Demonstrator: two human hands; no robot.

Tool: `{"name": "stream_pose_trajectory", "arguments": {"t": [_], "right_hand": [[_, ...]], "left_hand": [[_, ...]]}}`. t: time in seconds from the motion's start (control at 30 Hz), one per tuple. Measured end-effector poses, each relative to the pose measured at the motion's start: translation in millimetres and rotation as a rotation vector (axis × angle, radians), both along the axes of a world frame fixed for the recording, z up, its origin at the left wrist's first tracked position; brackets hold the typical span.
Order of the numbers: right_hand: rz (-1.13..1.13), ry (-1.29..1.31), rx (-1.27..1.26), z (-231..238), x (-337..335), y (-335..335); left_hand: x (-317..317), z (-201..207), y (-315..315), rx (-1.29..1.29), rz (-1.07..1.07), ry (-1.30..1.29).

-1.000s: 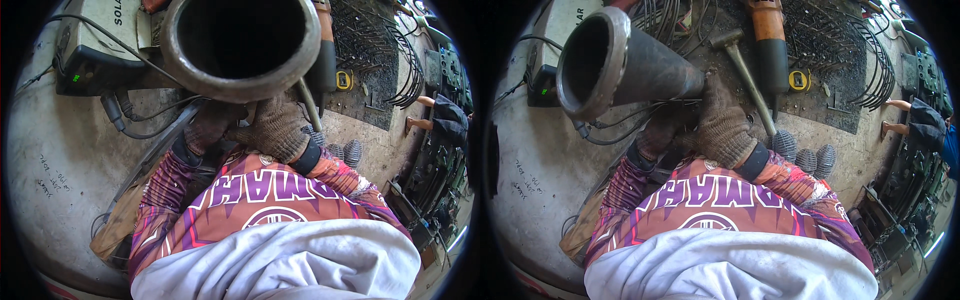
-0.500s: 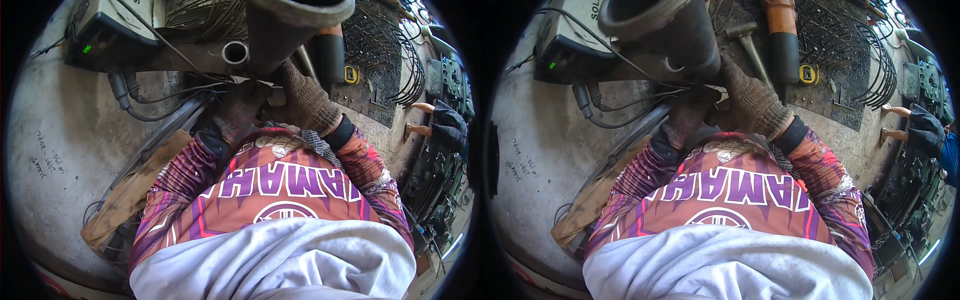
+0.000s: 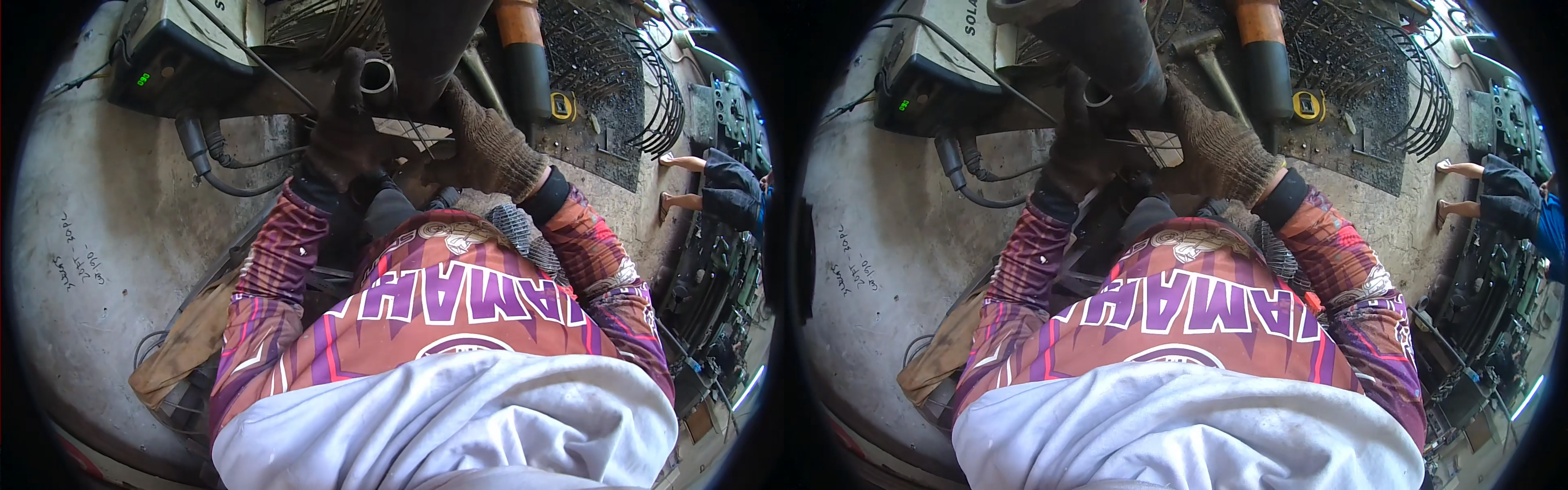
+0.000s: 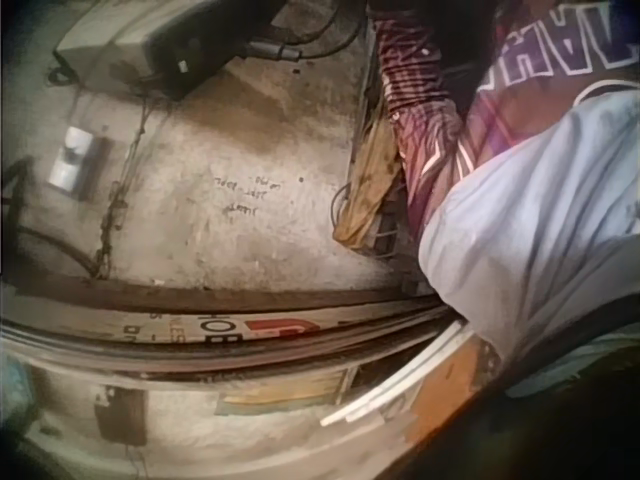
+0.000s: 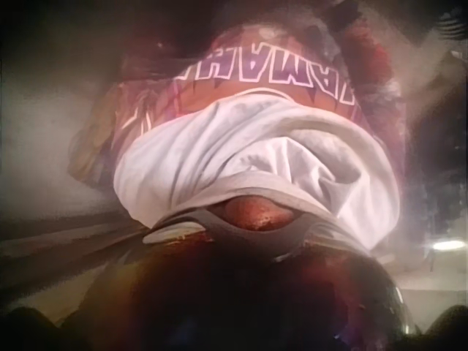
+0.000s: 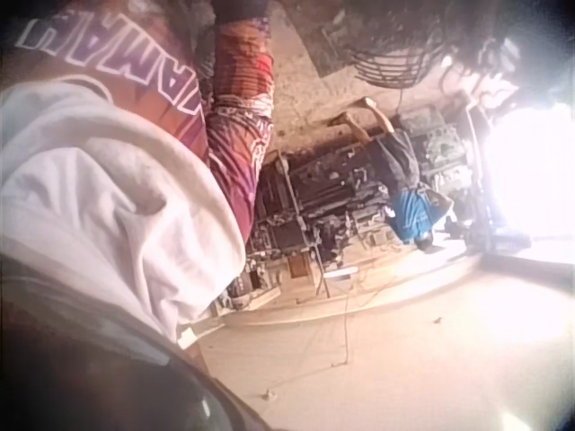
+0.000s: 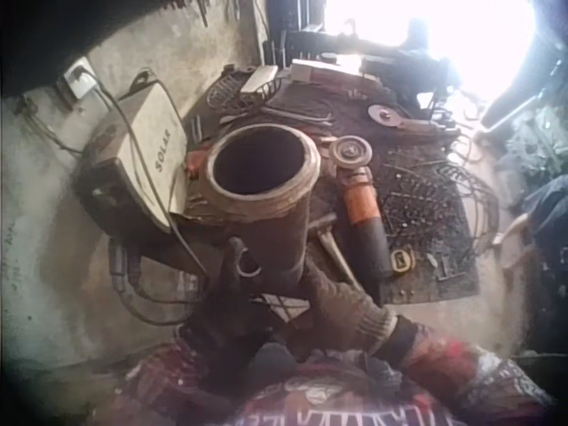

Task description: The person aligns a smaller pipe section against a larger vertical pipe, hammers it into position, and secures it with wire.

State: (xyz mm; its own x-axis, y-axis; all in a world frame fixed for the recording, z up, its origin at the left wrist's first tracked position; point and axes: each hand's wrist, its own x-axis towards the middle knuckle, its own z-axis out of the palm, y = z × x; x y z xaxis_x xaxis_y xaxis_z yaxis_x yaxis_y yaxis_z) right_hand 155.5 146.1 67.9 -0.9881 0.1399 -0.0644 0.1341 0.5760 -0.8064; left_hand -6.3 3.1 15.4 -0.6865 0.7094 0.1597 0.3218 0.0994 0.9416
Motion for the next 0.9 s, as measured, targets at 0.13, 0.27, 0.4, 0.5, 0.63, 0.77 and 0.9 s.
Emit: {"name": "stream_pose_trajectory", "arguments": {"t": [0.13, 0.27, 0.4, 0.5, 0.63, 0.77, 0.9], "right_hand": [[-0.042, 0.004, 0.073, 4.1, -1.9, -6.7], [-0.132, -0.128, -0.018, 12.5, -5.7, -13.7], [-0.091, 0.022, 0.028, -9.6, -2.1, -3.6], [0.018, 0.047, -0.007, -16.8, -1.2, 17.4], [0.236, -0.027, 0.047, -10.4, -11.1, 45.4], [0.114, -0.012, 0.071, -8.2, -4.9, 37.9], [-0.252, 0.347, -0.154, -22.4, 11.2, 5.5]], "left_hand": [[1.1, -6.2, 2.2, 0.009, -0.011, -0.006], [2.3, -8.0, -1.6, 0.009, -0.005, -0.017], [5.5, -10.4, -3.3, 0.008, 0.008, -0.019], [16.6, -14.4, -3.3, 0.019, 0.029, -0.013], [24.8, -21.7, 0.5, 0.036, 0.053, -0.006], [25.0, -20.2, 3.1, 0.047, 0.035, -0.008], [25.4, -10.7, 1.4, 0.042, -0.006, -0.009]]}}
